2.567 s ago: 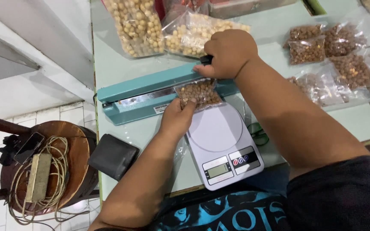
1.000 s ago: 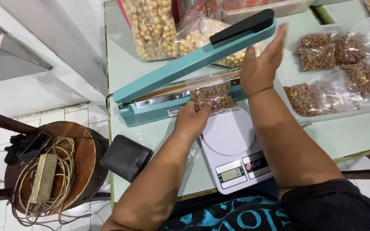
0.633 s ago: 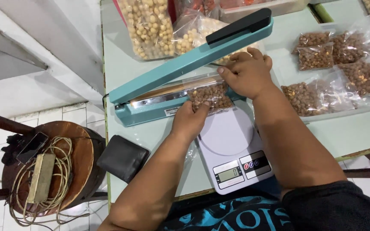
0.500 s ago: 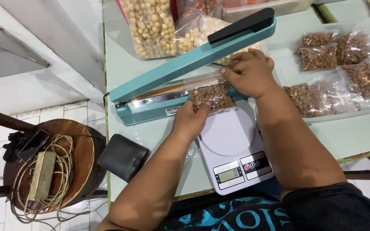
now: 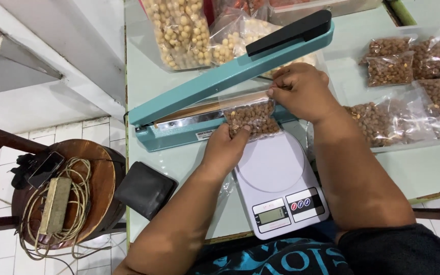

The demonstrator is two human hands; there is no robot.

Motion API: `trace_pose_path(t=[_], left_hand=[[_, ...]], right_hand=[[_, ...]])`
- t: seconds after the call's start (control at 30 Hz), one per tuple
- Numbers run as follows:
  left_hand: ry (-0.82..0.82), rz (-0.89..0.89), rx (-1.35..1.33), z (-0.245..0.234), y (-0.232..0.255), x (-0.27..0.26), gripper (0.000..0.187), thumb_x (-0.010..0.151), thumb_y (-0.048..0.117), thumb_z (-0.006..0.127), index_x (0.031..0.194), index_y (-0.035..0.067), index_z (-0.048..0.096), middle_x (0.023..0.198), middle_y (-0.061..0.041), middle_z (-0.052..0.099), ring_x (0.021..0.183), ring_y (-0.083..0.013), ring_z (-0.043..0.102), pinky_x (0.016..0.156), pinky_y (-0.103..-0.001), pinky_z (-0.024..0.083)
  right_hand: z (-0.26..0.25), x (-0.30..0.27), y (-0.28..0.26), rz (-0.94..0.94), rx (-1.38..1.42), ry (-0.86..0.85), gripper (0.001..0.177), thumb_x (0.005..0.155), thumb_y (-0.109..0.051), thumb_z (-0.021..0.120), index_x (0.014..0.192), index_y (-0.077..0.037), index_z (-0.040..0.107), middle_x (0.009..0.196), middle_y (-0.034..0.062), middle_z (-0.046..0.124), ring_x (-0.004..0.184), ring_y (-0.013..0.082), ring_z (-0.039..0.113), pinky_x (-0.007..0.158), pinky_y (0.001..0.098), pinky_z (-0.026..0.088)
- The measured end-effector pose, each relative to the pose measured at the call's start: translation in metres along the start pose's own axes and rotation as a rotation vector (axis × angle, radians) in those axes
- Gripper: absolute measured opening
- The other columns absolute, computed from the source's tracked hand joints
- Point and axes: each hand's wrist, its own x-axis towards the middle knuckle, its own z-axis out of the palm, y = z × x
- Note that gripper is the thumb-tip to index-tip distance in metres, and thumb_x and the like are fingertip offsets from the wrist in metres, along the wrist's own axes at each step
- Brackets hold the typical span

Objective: Weighing small bags of nuts on a digital scale and sealing them using a manual heat sealer.

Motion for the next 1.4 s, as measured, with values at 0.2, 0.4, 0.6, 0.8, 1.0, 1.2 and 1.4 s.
trace_pose_path(t=[0.2, 0.4, 0.6, 0.8, 1.0, 1.2, 1.4], left_hand=[[0.001, -0.031, -0.027, 0.001, 0.006, -0.004, 0.034, 0.095, 0.037, 0.057, 0.098, 0.004, 0.065, 0.087, -0.013, 0.065, 0.089, -0.0247, 0.067, 0.074, -0.035, 0.053], [0.029, -0.095, -0.010, 0.003, 0.003, -0.001, 0.036, 0.093, 0.038, 0.059, 0.099, 0.003, 0.065, 0.088, -0.014, 0.066, 0.091, -0.0267, 0.068, 0.076, -0.037, 0.052], [0.070, -0.041, -0.071, 0.003, -0.001, 0.000, 0.027, 0.094, 0.030, 0.060, 0.086, 0.004, 0.064, 0.072, -0.011, 0.062, 0.077, -0.0205, 0.062, 0.067, -0.030, 0.049], [0.081, -0.020, -0.070, 0.006, -0.002, 0.003, 0.027, 0.093, 0.030, 0.063, 0.086, 0.004, 0.062, 0.068, -0.009, 0.058, 0.071, -0.0197, 0.060, 0.062, -0.029, 0.046], [0.091, -0.005, -0.123, 0.007, -0.005, 0.003, 0.026, 0.092, 0.029, 0.065, 0.086, 0.003, 0.064, 0.065, -0.008, 0.056, 0.067, -0.0185, 0.057, 0.058, -0.028, 0.043], [0.065, 0.021, -0.194, 0.008, -0.006, 0.003, 0.024, 0.092, 0.025, 0.064, 0.090, 0.001, 0.065, 0.068, -0.006, 0.055, 0.069, -0.0171, 0.056, 0.060, -0.026, 0.043], [0.024, 0.106, -0.279, 0.009, -0.015, 0.003, 0.029, 0.093, 0.020, 0.060, 0.106, -0.004, 0.071, 0.091, -0.017, 0.068, 0.095, -0.0249, 0.061, 0.085, -0.036, 0.052]], right_hand=[[0.037, 0.001, 0.062, -0.087, -0.173, 0.066, 0.023, 0.098, -0.030, 0.072, 0.087, -0.010, 0.076, 0.109, 0.0060, 0.074, 0.130, 0.0376, 0.057, 0.114, 0.0579, 0.018], [0.045, 0.002, 0.073, -0.090, -0.183, 0.075, 0.014, 0.098, -0.032, 0.071, 0.095, -0.020, 0.078, 0.105, -0.0036, 0.075, 0.124, 0.0273, 0.062, 0.113, 0.0573, 0.018], [0.042, -0.006, 0.065, -0.092, -0.084, 0.078, 0.012, 0.100, -0.028, 0.071, 0.100, -0.018, 0.078, 0.105, 0.0021, 0.075, 0.123, 0.0311, 0.062, 0.116, 0.0562, 0.017], [0.040, -0.007, 0.059, -0.024, 0.016, 0.033, 0.013, 0.103, -0.028, 0.067, 0.100, -0.019, 0.075, 0.097, -0.0018, 0.075, 0.115, 0.0249, 0.065, 0.120, 0.0505, 0.017], [0.038, -0.011, 0.048, -0.015, 0.082, 0.065, 0.011, 0.105, -0.023, 0.066, 0.103, -0.017, 0.076, 0.086, 0.0012, 0.073, 0.104, 0.0241, 0.068, 0.117, 0.0499, 0.017], [0.043, -0.012, 0.053, -0.041, 0.092, 0.089, 0.012, 0.106, -0.026, 0.067, 0.104, -0.017, 0.075, 0.085, 0.0005, 0.072, 0.103, 0.0223, 0.068, 0.117, 0.0494, 0.018], [0.035, -0.016, 0.036, -0.021, 0.191, 0.129, 0.011, 0.107, -0.021, 0.066, 0.103, -0.014, 0.074, 0.081, 0.0025, 0.072, 0.097, 0.0233, 0.069, 0.115, 0.0488, 0.020]])
